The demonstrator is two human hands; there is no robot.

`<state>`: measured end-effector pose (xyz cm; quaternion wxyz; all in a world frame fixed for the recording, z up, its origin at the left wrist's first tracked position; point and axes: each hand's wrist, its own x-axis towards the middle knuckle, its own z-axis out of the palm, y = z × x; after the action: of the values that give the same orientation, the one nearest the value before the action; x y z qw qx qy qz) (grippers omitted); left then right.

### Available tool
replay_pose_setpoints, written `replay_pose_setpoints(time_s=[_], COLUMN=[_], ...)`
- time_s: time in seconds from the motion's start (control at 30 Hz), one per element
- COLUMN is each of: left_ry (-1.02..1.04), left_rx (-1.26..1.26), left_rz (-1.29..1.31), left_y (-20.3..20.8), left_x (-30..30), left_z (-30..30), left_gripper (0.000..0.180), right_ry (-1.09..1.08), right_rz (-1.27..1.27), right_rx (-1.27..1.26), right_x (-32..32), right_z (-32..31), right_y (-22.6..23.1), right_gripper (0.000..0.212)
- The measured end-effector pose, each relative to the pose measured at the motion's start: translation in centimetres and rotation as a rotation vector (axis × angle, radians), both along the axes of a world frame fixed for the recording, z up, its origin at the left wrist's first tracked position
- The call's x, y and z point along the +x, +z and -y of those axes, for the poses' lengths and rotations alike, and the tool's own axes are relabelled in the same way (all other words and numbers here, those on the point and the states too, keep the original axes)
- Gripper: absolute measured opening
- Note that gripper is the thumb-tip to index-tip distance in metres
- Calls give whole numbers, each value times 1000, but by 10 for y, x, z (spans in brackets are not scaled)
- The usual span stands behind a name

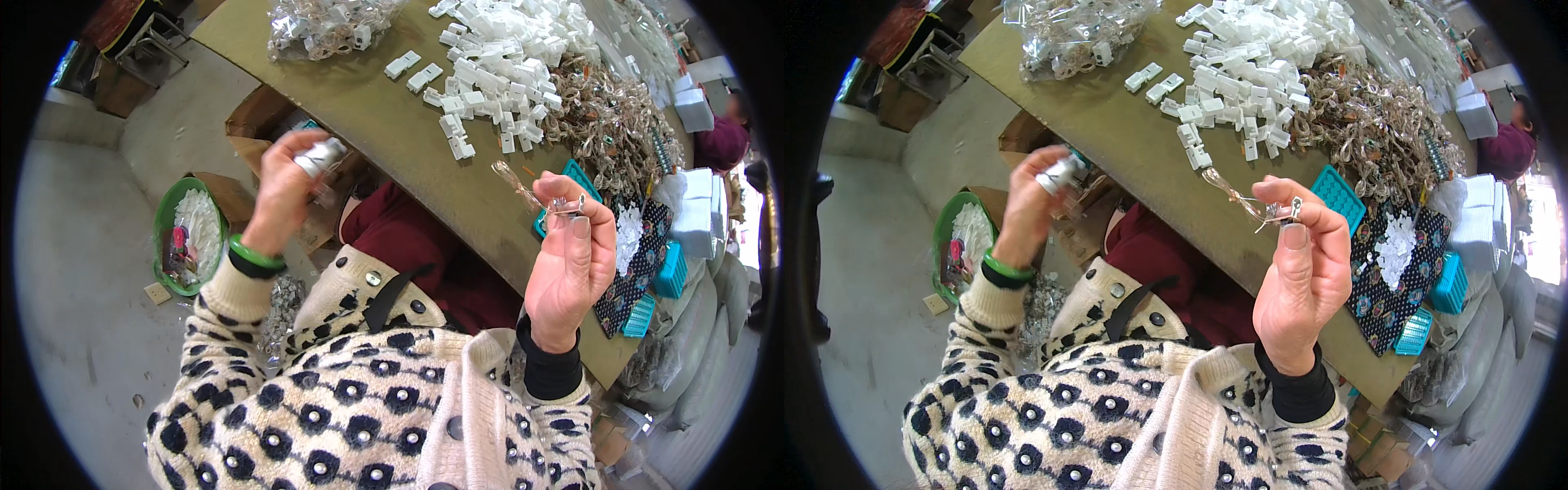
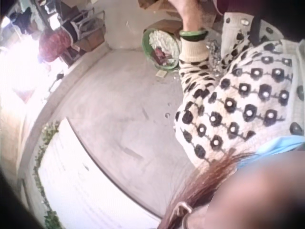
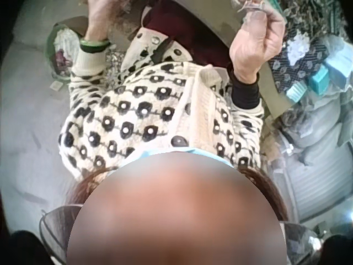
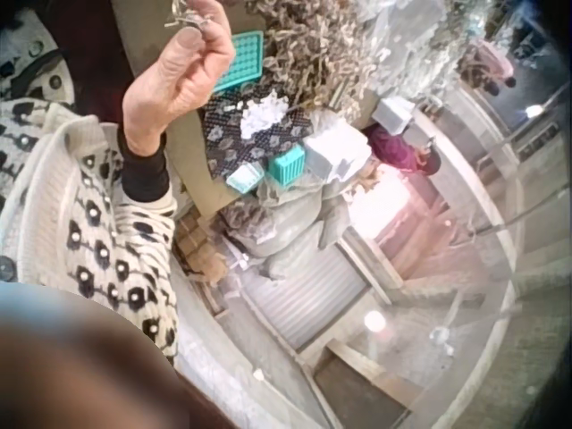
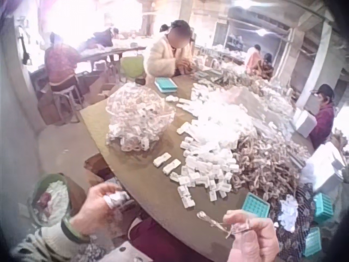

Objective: The person repeatedly picks small white plastic housings and metal contacts from a table, inserts the contacts into the housings, and places the assembled units into a clear plastic bag. The person also handles a blue tray of contacts and a bag of finished assemblies.

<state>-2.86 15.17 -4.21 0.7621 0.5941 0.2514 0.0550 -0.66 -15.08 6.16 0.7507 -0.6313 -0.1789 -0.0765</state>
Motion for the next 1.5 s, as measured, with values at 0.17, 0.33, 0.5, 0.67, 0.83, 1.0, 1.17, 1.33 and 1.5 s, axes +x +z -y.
replay_pose_setpoints(time_s=[0.17,0.33,0.5,0.67,0.83,1.0,1.17,1.33,1.5], left_ry=[298,25,-288,-427,-462,-466,-507,-624,-650], left_rx=[520,710,1109,1235,1313,938,370,-171,-515], left_rz=[-25,413,756,792,743,605,359,233,236], left_y=[-4,28,44,31,27,45,68,79,76], left_x=[7,14,63,91,101,95,78,51,43], left_z=[-47,7,68,86,86,93,118,150,157], left_gripper=[33,20,27,35,27,25,26,27,28], right_ry=[146,125,130,121,163,175,211,131,79], right_rz=[-203,-401,-517,-555,-576,-570,-503,-448,-426], right_rx=[235,309,336,285,269,304,376,332,314], right_x=[0,0,-6,-16,-11,0,14,20,15], right_z=[5,7,13,22,28,27,16,14,27], right_y=[-1,-5,-7,-10,-17,-14,-8,-7,-6], right_gripper=[20,19,16,16,18,18,16,13,11])
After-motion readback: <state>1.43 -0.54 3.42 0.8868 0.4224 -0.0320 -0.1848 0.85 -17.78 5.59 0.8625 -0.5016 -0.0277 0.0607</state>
